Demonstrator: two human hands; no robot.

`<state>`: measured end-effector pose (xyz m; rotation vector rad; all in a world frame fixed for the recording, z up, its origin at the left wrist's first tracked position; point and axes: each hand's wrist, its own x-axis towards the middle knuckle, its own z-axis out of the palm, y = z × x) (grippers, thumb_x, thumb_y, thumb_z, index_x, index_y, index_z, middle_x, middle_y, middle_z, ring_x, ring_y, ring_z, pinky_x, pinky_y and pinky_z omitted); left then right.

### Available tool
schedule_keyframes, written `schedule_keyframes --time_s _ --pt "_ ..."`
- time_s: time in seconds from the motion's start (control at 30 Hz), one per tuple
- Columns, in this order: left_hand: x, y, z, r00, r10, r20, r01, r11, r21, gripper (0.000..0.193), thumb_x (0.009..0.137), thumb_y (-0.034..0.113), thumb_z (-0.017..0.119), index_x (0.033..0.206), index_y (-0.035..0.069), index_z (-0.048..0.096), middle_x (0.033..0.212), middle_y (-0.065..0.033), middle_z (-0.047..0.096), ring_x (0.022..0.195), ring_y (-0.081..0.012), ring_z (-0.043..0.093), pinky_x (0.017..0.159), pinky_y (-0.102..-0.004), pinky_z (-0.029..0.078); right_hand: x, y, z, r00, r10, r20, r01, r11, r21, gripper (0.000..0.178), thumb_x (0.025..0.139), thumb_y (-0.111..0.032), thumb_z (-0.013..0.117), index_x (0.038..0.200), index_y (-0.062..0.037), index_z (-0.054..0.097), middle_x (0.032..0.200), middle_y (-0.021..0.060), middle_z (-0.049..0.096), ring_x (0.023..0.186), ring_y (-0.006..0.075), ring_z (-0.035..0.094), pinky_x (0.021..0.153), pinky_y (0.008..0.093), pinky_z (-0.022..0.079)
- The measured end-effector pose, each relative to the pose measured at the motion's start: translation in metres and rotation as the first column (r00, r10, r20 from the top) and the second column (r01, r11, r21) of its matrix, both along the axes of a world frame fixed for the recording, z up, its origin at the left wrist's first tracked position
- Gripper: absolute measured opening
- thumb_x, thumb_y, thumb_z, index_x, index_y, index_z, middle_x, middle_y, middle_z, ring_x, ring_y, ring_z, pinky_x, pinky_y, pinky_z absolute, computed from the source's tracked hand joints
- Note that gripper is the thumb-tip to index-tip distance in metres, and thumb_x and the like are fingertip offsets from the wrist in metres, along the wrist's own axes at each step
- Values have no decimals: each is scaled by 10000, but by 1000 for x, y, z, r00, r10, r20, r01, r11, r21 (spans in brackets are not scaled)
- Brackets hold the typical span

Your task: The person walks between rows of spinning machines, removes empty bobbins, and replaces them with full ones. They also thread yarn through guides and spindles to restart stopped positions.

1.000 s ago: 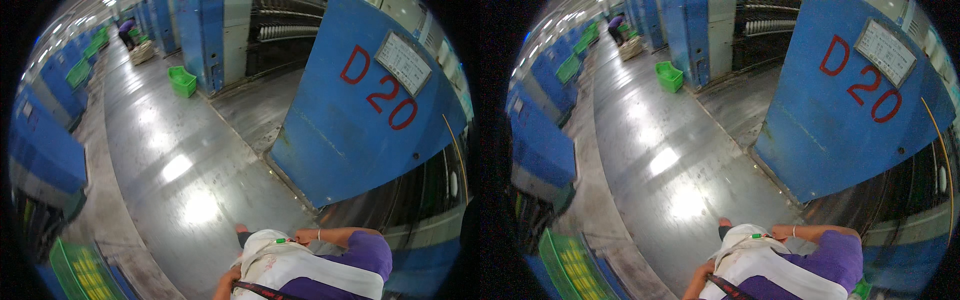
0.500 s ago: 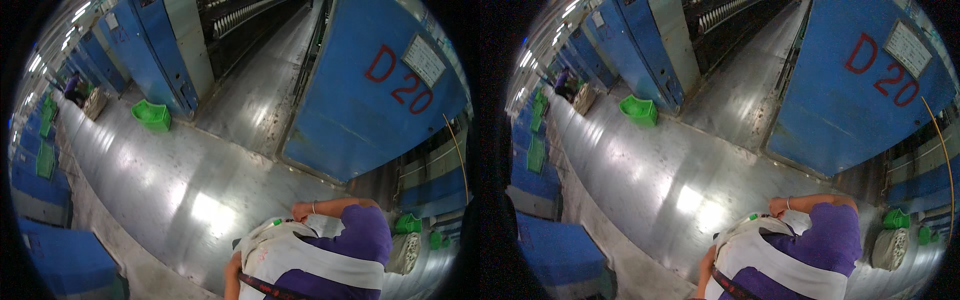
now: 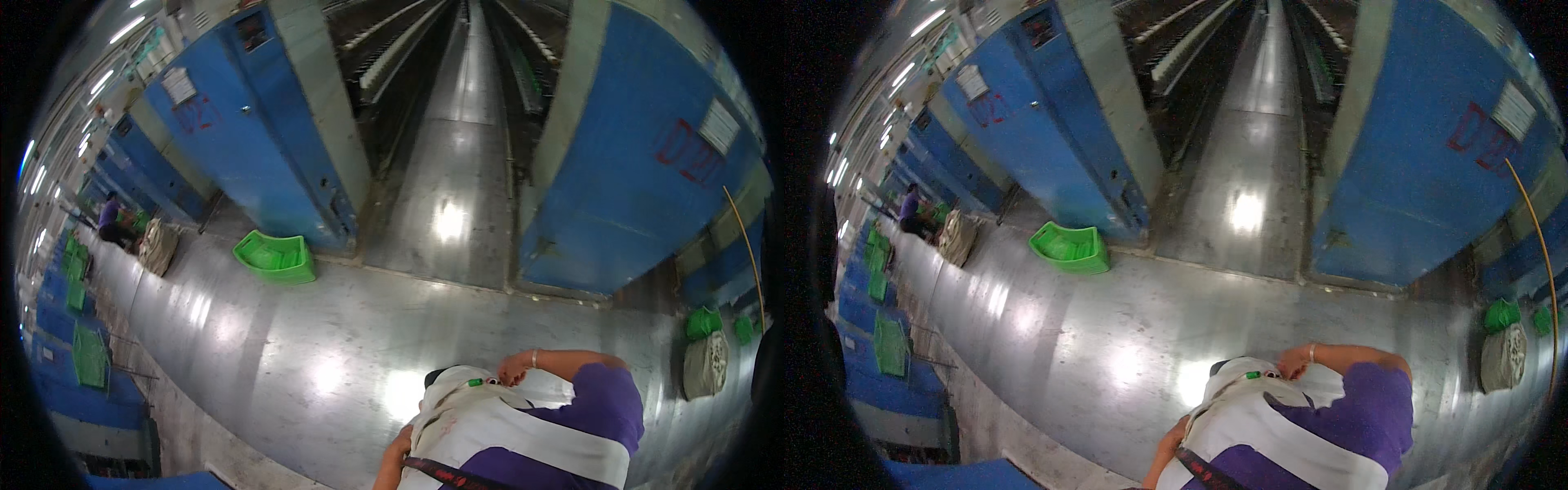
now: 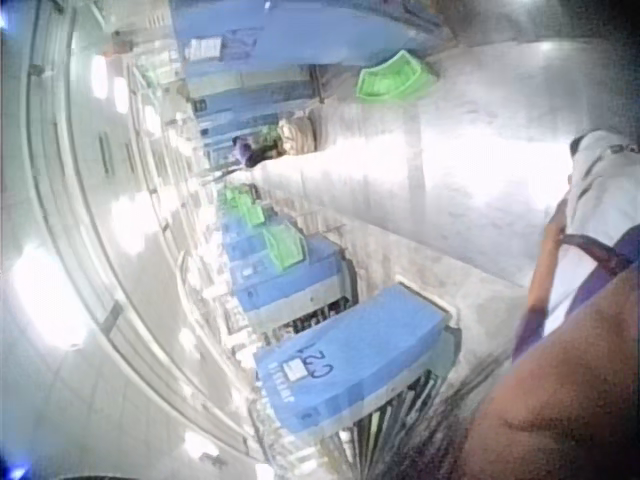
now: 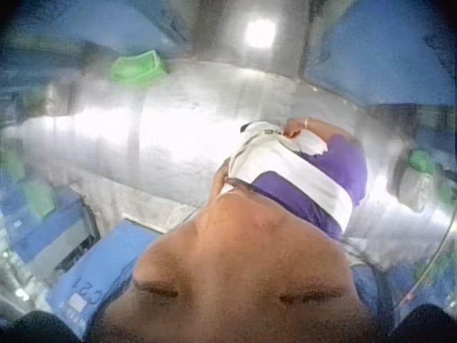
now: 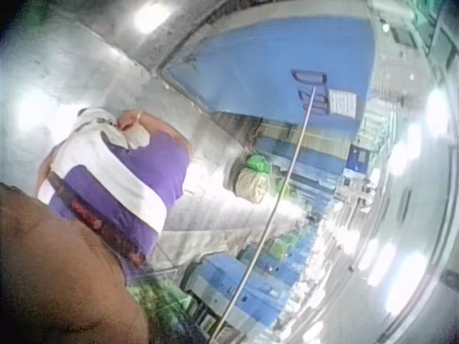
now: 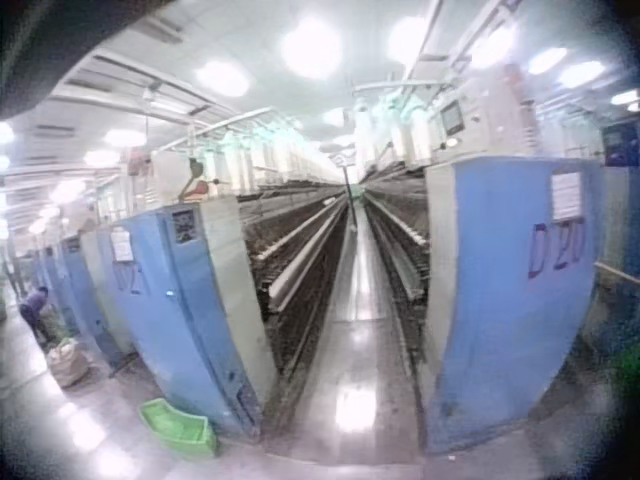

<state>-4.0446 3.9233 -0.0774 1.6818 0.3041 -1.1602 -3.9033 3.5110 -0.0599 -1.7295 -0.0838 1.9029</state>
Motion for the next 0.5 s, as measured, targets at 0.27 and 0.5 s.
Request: schedule_keyframes --time_s 0.27,0.5 --pt "123 145 -70 992 5 -125 -23 990 -137 424 906 269 457 1248 25 519 1209 -122 560 1097 -217 488 974 -344 360 132 143 4 959 -248 -134 251 968 3 206 811 -243 679 959 -115 616 845 -18 612 781 109 578 627 267 473" --pt "302 298 7 998 61 20 -58 993 -100 412 871 296 490 1172 26 573 1149 -132 605 1024 -236 555 894 -379 430 414 355 -14 856 477 -201 -464 879 110 245 799 -270 684 969 -104 620 793 -11 579 693 104 533 554 247 438"
